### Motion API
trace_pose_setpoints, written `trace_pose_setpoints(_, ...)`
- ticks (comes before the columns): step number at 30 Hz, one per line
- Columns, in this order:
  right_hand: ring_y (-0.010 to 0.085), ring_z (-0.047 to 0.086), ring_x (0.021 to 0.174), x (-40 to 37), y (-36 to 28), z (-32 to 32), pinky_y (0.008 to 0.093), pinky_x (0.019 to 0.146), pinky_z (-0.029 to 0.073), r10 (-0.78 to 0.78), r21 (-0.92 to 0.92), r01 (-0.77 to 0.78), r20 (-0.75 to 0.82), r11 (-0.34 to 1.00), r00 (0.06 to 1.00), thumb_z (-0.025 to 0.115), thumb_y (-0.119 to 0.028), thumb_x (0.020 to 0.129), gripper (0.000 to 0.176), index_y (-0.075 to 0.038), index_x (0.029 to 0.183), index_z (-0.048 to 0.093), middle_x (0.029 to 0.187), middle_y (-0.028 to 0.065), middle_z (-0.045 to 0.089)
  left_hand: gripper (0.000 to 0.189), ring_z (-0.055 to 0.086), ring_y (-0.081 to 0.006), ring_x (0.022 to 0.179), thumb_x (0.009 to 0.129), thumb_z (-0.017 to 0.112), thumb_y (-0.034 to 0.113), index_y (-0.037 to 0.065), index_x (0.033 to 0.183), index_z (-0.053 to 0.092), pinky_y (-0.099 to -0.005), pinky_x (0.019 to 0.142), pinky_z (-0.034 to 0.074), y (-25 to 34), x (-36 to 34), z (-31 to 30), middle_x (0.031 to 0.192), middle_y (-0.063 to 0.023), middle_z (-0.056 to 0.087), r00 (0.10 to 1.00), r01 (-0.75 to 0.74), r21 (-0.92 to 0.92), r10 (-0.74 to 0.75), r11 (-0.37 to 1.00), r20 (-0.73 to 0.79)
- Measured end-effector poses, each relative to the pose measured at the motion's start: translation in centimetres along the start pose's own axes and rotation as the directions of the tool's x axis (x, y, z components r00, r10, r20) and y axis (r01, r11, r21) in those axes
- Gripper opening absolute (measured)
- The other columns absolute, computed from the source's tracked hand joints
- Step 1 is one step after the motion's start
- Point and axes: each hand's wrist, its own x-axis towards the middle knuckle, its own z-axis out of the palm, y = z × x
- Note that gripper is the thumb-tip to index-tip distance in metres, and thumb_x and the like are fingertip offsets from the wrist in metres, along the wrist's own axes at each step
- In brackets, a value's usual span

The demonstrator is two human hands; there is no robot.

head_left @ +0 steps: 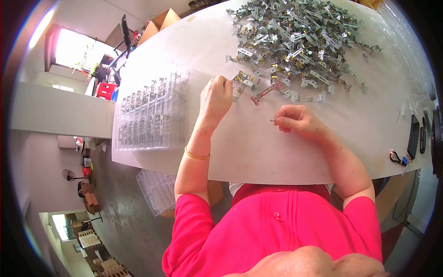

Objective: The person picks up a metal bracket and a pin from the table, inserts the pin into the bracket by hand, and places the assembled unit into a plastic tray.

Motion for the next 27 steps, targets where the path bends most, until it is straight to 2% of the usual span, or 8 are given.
trace_pose_setpoints(1, 0.0049, 0.057, 0.074, 0.0, 0.0, 0.0, 0.0216, 0.066, 0.047, -0.003, 0.0, 0.003, -0.006, 1.0, 1.0, 0.065, -0.021, 0.097, 0.015, -0.007, 0.095, 0.067, 0.081, -0.0038, 0.063, 0.023, 0.057, -0.014, 0.066, 0.096, 0.059, 0.02, -0.001, 0.091, 0.067, -0.0313, 0.063, 0.047, 0.4, 0.2, -0.6, 0.072, -0.0101, 0.059, 0.992, 0.12, -0.145, -0.111, 0.982, 0.064)
trace_pose_setpoints(5, 0.0053, 0.057, 0.073, -0.2, -0.3, 0.1, 0.0219, 0.066, 0.047, -0.013, -0.013, 0.013, -0.044, 1.0, 0.999, 0.064, -0.023, 0.098, 0.017, -0.007, 0.096, 0.068, 0.082, -0.0035, 0.063, 0.02, 0.048, -0.0066, 0.064, 0.096, 0.061, 0.018, -0.001, 0.092, 0.067, -0.0258, 0.058, 0.043, 1.3, -1.3, -1.9, 0.066, -0.0061, 0.052, 0.968, 0.241, -0.324, -0.201, 0.915, 0.152)
trace_pose_setpoints(8, 0.0055, 0.057, 0.073, -0.1, -0.1, 0.1, 0.0217, 0.065, 0.046, -0.06, 0.032, 0.064, -0.113, 0.997, 0.992, 0.064, -0.025, 0.098, 0.018, -0.007, 0.096, 0.067, 0.082, -0.0033, 0.063, 0.015, 0.054, -0.0127, 0.065, 0.094, 0.062, 0.013, -0.001, 0.091, 0.065, -0.0299, 0.061, 0.045, 1.7, -4.4, -1.0, 0.072, -0.0089, 0.056, 0.996, 0.076, -0.262, -0.064, 0.962, 0.055)
trace_pose_setpoints(10, 0.0052, 0.057, 0.072, 0.0, -0.1, 0.0, 0.0216, 0.064, 0.046, -0.135, 0.043, 0.146, -0.197, 0.988, 0.971, 0.063, -0.026, 0.099, 0.02, -0.007, 0.097, 0.067, 0.081, -0.0032, 0.062, 0.01, 0.059, -0.0224, 0.069, 0.093, 0.062, 0.01, 0.0, 0.091, 0.062, -0.0338, 0.064, 0.047, 2.1, -6.5, -0.1, 0.079, -0.0123, 0.06, 0.979, -0.196, -0.091, 0.189, 0.976, -0.081)
trace_pose_setpoints(11, 0.0051, 0.057, 0.071, -0.1, -0.2, 0.0, 0.0211, 0.064, 0.046, -0.144, 0.035, 0.155, -0.207, 0.987, 0.968, 0.063, -0.027, 0.099, 0.02, -0.007, 0.097, 0.067, 0.08, -0.0034, 0.061, 0.008, 0.06, -0.0312, 0.077, 0.092, 0.063, 0.009, 0.002, 0.093, 0.06, -0.0387, 0.07, 0.049, 2.3, -7.6, 0.2, 0.087, -0.0142, 0.061, 0.984, -0.175, -0.073, 0.173, 0.982, -0.028)
trace_pose_setpoints(21, 0.0037, 0.056, 0.072, 0.1, 0.1, 0.6, 0.0207, 0.063, 0.046, -0.135, -0.025, 0.133, -0.201, 0.991, 0.97, 0.064, -0.025, 0.099, 0.018, -0.007, 0.099, 0.067, 0.081, -0.004, 0.062, 0.027, 0.058, -0.0358, 0.098, 0.088, 0.068, 0.018, 0.001, 0.107, 0.06, -0.0431, 0.086, 0.047, 1.9, -10.2, 2.4, 0.102, -0.017, 0.061, 0.967, -0.252, 0.113, 0.247, 0.961, 0.058)
trace_pose_setpoints(25, 0.0036, 0.055, 0.069, 0.1, 0.4, 0.8, 0.0202, 0.061, 0.045, -0.137, -0.042, 0.131, -0.214, 0.991, 0.967, 0.064, -0.022, 0.098, 0.015, -0.007, 0.098, 0.067, 0.078, -0.0039, 0.061, 0.027, 0.058, -0.0372, 0.099, 0.088, 0.067, 0.015, 0.001, 0.11, 0.06, -0.0441, 0.088, 0.047, 2.1, -9.2, 3.9, 0.105, -0.0178, 0.062, 0.967, -0.25, 0.098, 0.244, 0.963, 0.069)
trace_pose_setpoints(27, 0.0038, 0.054, 0.065, 0.2, 0.6, 0.9, 0.02, 0.057, 0.044, -0.204, -0.097, 0.184, -0.268, 0.978, 0.942, 0.065, -0.017, 0.098, 0.011, -0.006, 0.097, 0.066, 0.074, -0.0042, 0.059, 0.025, 0.062, -0.03, 0.086, 0.091, 0.066, 0.016, 0.0, 0.11, 0.061, -0.039, 0.081, 0.05, 2.6, -8.6, 4.2, 0.094, -0.0129, 0.064, 0.959, -0.281, 0.115, 0.276, 0.953, 0.058)
